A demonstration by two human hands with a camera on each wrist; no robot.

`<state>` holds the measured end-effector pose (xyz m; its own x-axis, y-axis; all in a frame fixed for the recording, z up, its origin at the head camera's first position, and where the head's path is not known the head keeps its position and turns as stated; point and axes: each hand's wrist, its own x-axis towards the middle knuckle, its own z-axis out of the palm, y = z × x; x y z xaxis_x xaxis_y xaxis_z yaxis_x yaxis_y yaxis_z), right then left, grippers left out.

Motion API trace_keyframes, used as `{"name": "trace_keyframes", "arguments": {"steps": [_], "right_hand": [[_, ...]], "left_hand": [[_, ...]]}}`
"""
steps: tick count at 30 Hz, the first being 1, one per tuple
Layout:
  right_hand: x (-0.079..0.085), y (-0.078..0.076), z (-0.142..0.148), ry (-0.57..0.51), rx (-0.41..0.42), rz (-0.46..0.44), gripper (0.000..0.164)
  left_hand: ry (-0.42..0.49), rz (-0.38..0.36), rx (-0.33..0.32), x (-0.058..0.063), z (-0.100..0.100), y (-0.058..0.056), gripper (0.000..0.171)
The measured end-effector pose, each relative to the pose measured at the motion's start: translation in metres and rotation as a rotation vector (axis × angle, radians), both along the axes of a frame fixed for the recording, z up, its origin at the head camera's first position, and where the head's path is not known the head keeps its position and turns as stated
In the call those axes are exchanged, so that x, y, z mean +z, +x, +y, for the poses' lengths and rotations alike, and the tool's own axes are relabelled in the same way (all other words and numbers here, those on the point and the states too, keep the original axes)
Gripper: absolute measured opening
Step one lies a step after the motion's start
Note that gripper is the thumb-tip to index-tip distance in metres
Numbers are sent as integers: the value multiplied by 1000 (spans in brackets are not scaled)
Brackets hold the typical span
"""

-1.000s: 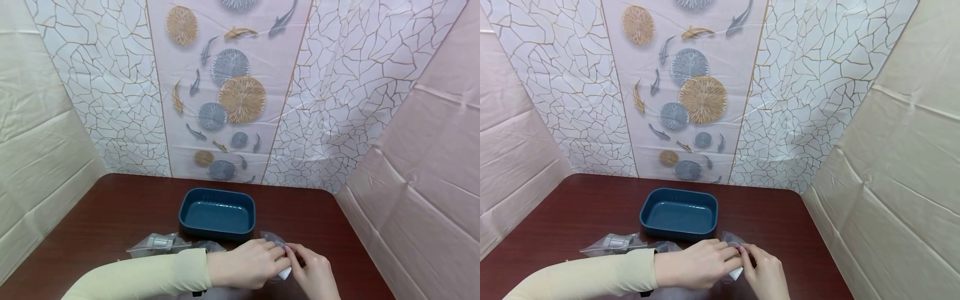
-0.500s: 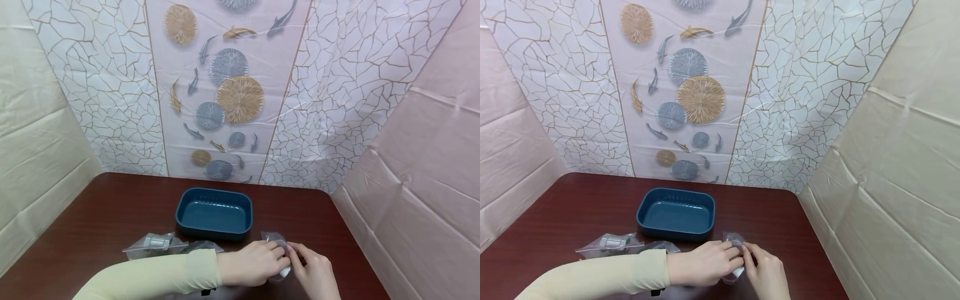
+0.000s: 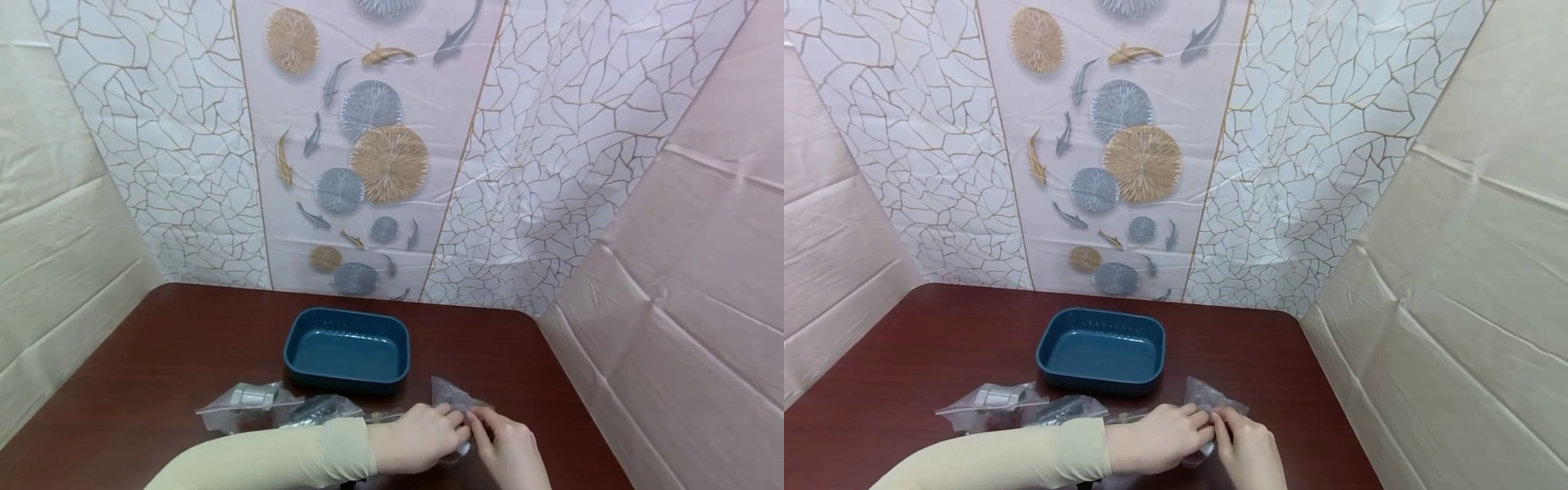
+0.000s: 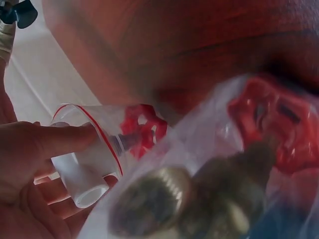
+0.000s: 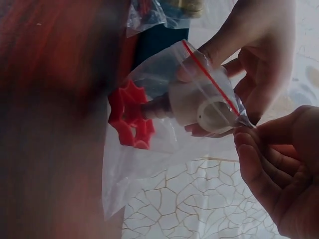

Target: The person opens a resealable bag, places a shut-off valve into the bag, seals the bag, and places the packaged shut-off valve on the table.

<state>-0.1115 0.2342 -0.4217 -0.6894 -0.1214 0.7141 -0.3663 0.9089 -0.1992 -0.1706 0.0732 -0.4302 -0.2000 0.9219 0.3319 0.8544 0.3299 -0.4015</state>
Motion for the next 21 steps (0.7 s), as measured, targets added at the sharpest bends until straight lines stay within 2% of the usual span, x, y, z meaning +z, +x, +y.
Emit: {"name": "trace_keyframes", "arguments": {"steps": [4,11,16,21], "right_hand": [[-2,-2,2,-3,-7,-23,13],[-4,-4,5,-51,-63,-124,11],[-10,-5,8,-67,-78,-151,14],[-15,-4,10,-75,-67,-153,19]], "left_hand": [[-8,-22,12,0,1,-1,24],[-7,-90,42,7,3,-3,26],[37,-89,65,3,4,-6,28],[97,-129,73,2,5,-13,28]]}}
